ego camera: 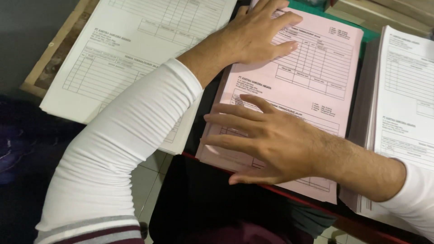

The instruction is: Organizing and sorting printed forms and documents into binders

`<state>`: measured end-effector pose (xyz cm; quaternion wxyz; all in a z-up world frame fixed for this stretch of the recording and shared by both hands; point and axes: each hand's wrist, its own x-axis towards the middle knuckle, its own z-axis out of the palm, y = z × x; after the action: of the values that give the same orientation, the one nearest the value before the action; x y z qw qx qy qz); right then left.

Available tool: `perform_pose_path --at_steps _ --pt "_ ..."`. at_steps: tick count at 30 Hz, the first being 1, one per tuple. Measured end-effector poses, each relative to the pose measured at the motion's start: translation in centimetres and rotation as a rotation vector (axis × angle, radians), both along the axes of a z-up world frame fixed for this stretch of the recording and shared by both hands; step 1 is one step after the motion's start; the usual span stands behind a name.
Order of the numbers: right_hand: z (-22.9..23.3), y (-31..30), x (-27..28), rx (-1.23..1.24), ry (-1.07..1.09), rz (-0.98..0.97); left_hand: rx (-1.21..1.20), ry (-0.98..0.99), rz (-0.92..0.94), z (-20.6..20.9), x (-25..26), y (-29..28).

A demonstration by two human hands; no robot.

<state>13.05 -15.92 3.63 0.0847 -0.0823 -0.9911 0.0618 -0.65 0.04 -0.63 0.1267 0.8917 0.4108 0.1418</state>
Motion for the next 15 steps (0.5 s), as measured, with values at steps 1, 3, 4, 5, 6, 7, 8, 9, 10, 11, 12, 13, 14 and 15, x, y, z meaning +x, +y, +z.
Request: perform_pose_path --at_steps 1,3,4,5,6,7,8,9,10,11,12,13,14,15 --pt "-0.3 0.1 -0.3 -0.001 0.01 0.038 -0.013 0.007 0.017 0.1 0.0 -0.2" --pt "-0.7 0.2 -1.0 -0.002 0.022 0.081 -0.028 0.017 0.039 0.1 0.0 -0.3" --pt "-0.8 0.3 -1.4 -0.024 0.069 0.112 -0.033 -0.001 0.033 -0.1 -0.1 -0.2" --pt "-0.8 0.4 -1.7 -0.047 0.113 0.139 -0.038 -0.021 0.025 -0.1 0.0 0.0" --pt "-1.0 0.7 -2.0 -0.048 0.113 0.14 -0.04 -0.021 0.025 0.0 -0.1 0.1" --pt "-1.3 0.8 -2.3 -0.047 0.162 0.162 -0.038 -0.012 0.022 0.0 -0.1 0.1" --pt "-1.5 1.0 -2.6 -0.045 0.211 0.184 -0.036 -0.004 0.017 0.0 0.0 0.1" --pt "-1.5 1.0 -2.7 -0.048 0.211 0.181 -0.039 -0.005 0.015 0.0 0.0 0.1" --pt "-1.6 1.0 -2.8 -0.06 0.244 0.197 -0.036 -0.006 0.015 0.0 0.0 0.1" --pt "-1.6 1.0 -3.0 -0.072 0.277 0.215 -0.034 -0.008 0.016 0.0 -0.1 0.0" --pt "-1.6 1.0 -3.1 -0.077 0.276 0.213 -0.038 -0.01 0.015 0.1 -0.1 0.0" --pt "-1.7 1.0 -3.2 -0.081 0.292 0.214 -0.046 -0.003 0.031 0.1 -0.1 -0.1" --pt "-1.7 1.0 -3.3 -0.084 0.307 0.214 -0.054 0.005 0.046 0.2 -0.1 -0.2" --pt "-1.6 1.0 -3.4 -0.086 0.306 0.212 -0.056 0.003 0.044 0.0 -0.1 0.0"
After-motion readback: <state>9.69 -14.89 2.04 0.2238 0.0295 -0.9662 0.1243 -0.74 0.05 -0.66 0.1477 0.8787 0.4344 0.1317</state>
